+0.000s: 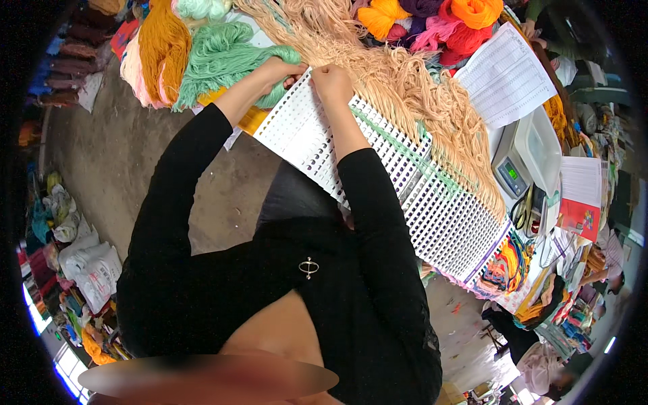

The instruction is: Preparing yarn color sample s by attaching them to a reference board and trim ming with scissor s.

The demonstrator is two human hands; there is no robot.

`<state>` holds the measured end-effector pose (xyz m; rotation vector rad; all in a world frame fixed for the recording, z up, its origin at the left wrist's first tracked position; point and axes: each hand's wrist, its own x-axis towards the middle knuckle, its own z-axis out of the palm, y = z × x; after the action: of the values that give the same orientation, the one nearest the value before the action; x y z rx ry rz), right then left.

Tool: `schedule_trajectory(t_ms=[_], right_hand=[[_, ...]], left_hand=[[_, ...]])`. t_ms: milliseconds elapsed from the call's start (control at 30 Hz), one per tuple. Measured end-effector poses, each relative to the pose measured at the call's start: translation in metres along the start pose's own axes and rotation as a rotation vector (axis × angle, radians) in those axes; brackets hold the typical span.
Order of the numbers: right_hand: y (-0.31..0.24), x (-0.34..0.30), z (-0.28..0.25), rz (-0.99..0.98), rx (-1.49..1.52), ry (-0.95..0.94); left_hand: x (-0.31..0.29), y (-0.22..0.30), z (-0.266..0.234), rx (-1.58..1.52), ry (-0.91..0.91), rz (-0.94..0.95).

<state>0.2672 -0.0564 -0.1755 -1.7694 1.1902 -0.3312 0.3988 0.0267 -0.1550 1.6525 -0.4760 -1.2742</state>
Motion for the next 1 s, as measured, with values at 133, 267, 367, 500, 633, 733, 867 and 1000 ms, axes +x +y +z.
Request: schedule_trajectory(t_ms=[133,267,367,500,633,733,867,1000], right_hand=[[0.003,0.006,0.000,0.025,0.086,-0.063],[0.008,0.020,-0.003,0.063,0.246,-0.218],[0.010,0.016,0.001,-0.019,0.108,-0.167],[0.013,0.011,-0.002,-0.043,0.179,-0.147],[0.004,0.003,-0.005,-0.062,0.112,-0.110],[0.002,-0.002,-0.009,-0.120,0.044,-0.080],[0.005,0.000,-0.002,-0.119,0.090,-0.103],[0.006,0.003,-0.006,-0.133,0.051,-0.100]], left_hand=[[0.002,0.010,0.002,0.162,-0.051,-0.055],[0.012,0.004,0.003,0.340,-0.018,0.050],[0.023,-0.003,-0.019,0.587,0.207,0.109],[0.014,-0.002,-0.021,0.178,0.042,0.070],[0.012,0.001,-0.016,0.168,0.079,0.096],[0.007,0.019,-0.031,-0.156,-0.086,0.025],[-0.002,0.041,-0.085,-0.779,-0.566,-0.026],[-0.009,0.041,-0.065,-0.378,-0.259,0.223]])
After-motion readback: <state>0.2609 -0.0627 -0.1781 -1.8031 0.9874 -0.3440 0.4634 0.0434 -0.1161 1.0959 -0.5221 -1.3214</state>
